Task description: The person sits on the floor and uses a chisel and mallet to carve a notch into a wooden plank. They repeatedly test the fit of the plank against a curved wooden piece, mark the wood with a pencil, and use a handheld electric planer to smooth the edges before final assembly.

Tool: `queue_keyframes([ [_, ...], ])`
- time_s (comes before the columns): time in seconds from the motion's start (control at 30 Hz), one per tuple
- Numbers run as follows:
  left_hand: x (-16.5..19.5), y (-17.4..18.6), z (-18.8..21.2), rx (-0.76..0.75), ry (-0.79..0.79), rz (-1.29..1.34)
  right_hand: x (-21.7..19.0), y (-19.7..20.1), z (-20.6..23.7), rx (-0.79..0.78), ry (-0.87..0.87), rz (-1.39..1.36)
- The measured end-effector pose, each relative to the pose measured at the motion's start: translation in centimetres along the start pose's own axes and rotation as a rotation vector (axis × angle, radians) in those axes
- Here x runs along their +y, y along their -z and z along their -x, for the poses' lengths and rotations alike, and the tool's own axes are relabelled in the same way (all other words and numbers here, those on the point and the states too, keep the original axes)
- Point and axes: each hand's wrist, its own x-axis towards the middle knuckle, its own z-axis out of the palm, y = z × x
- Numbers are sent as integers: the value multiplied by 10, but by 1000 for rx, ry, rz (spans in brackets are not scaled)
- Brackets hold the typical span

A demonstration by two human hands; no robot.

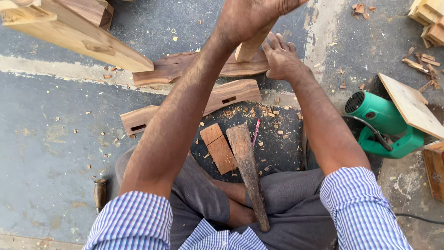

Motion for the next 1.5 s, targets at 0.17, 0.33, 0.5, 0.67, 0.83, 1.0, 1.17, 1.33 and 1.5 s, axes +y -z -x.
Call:
queue_keyframes([
  [0.17,59,14,37,-77,-70,276,7,-4,8,48,150,-128],
  [0.33,128,23,96,-277,-145,194,9,-25,33,307,193,-151],
  [0.5,146,6,131,-360,-229,353,3,-44,38,426,175,-51],
  [0.67,135,12,138,-443,7,520,10,-51,37,413,185,-104],
  [0.83,138,17,126,-491,46,522,11,-49,39,354,186,-111],
  [1.0,143,19,112,-436,-17,400,10,-50,37,378,201,-94],
  [1.17,143,17,114,-424,-5,413,14,-56,41,360,191,-103],
  [1.33,139,18,108,-374,-84,386,13,-48,34,329,187,-111],
  [1.5,108,30,59,-252,-57,411,8,-13,15,62,79,-231],
])
